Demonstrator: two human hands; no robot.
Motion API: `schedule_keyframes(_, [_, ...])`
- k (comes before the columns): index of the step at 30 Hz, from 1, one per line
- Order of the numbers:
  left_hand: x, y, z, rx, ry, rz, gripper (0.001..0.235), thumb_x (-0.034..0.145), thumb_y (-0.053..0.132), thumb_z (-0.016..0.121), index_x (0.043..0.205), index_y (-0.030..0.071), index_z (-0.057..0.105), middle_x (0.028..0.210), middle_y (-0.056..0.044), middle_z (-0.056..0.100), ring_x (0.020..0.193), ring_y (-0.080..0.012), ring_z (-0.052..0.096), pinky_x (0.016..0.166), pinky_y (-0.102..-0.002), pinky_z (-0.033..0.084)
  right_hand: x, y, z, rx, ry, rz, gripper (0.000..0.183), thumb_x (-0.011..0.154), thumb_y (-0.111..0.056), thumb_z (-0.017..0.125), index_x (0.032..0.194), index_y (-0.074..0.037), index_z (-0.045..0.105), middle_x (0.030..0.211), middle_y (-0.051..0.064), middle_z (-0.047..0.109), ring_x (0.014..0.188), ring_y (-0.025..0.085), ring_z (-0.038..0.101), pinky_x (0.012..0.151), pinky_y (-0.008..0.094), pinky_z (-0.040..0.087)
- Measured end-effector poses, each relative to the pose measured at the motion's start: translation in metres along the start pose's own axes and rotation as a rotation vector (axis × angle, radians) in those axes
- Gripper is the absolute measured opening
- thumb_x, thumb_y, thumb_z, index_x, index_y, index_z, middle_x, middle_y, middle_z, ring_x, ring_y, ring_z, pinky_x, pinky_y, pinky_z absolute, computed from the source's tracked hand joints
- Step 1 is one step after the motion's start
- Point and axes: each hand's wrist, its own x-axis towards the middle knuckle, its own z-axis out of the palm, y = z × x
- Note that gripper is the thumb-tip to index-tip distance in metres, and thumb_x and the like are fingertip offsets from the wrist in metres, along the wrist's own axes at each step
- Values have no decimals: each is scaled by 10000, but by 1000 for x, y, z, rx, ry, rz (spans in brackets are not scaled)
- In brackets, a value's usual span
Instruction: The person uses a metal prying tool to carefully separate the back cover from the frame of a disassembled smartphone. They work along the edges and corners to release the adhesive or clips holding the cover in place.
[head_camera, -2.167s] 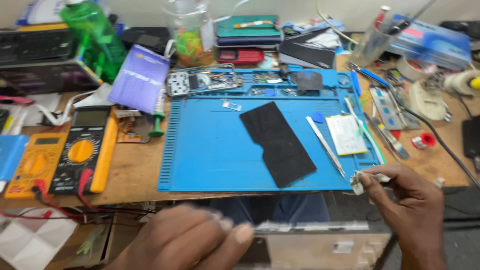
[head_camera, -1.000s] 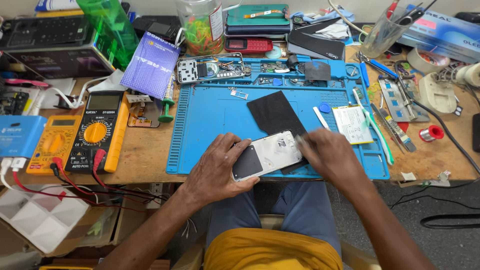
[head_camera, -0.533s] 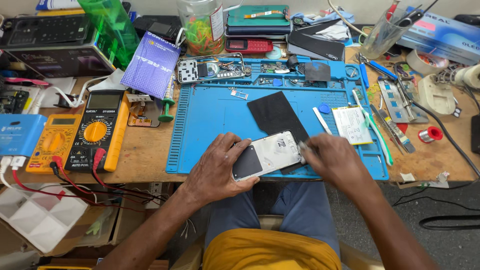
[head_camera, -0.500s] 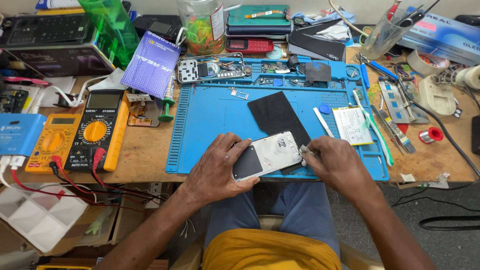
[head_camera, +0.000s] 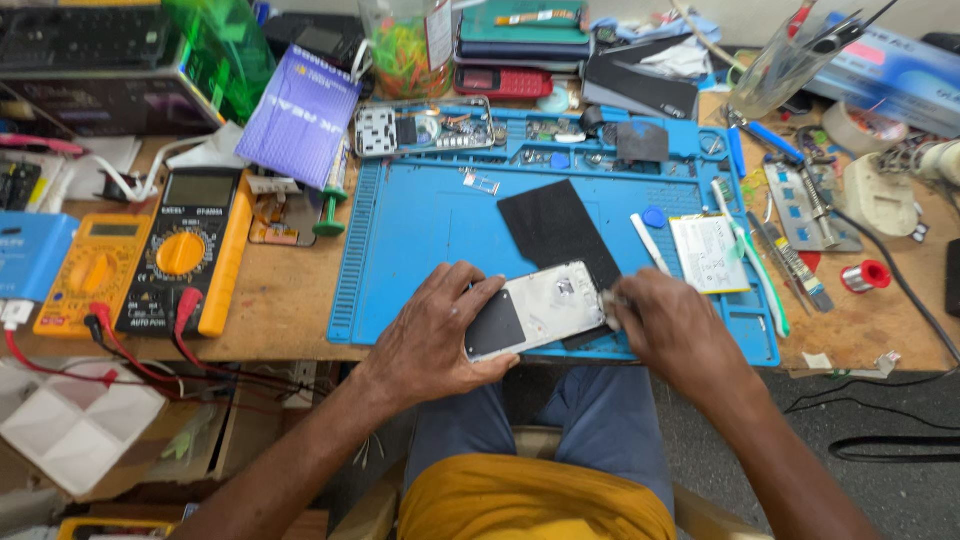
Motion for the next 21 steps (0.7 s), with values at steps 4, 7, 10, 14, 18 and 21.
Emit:
schedule_keyframes(4, [3, 2, -3, 9, -18, 7, 805, 693, 384, 864, 1309, -66, 607, 1090, -150, 568, 1033, -313, 564, 940, -427, 501, 35, -13, 7, -44, 124, -121, 216, 946, -214, 687, 946, 0, 714, 894, 183, 671, 817, 388, 671, 770, 491, 539])
schedule_keyframes(7, [4, 6, -5, -11, -28, -27, 812, 681, 388, 872, 1299, -66, 604, 1073, -148, 568, 1022, -310, 567, 935, -431, 500, 31, -15, 1, -58, 24, -34, 200, 984, -203, 651, 981, -10, 707, 890, 172, 660, 787, 368, 674, 750, 487, 539])
schedule_keyframes(10, [2, 2, -3, -19, -17, -21, 808, 685, 382, 870, 1303, -66, 605, 1087, -151, 570, 1026, -313, 567, 941, -435, 500, 6, -7, -3, -65, -96, 31, 192, 937, -225, 664, 935, -38, 707, 872, 138, 673, 788, 319, 694, 751, 470, 545])
schedule_keyframes(14, [0, -2, -1, -1, 1, 25, 804, 701, 372, 862, 1325, -64, 604, 1124, -157, 573, 1049, -323, 565, 946, -427, 502, 10, 5, 3, -29, 19, -137, 128, 923, -154, 675, 928, -30, 706, 892, 151, 671, 857, 359, 674, 781, 485, 538])
schedule_keyframes(18, [6, 2, -6, -12, -20, 4, 805, 687, 374, 871, 1306, -66, 603, 1100, -163, 567, 1033, -326, 562, 935, -441, 496, 34, 10, 5, -7, 71, -212, 145, 897, -159, 707, 954, -26, 699, 909, 144, 678, 877, 361, 674, 794, 475, 540])
schedule_keyframes(21, [3, 2, -6, -18, -35, -16, 819, 682, 372, 872, 1312, -70, 595, 1106, -163, 568, 1021, -324, 561, 929, -439, 499, 19, 16, 3, -54, -42, -170, 121, 884, -158, 707, 926, -45, 710, 902, 134, 679, 853, 336, 684, 782, 454, 548])
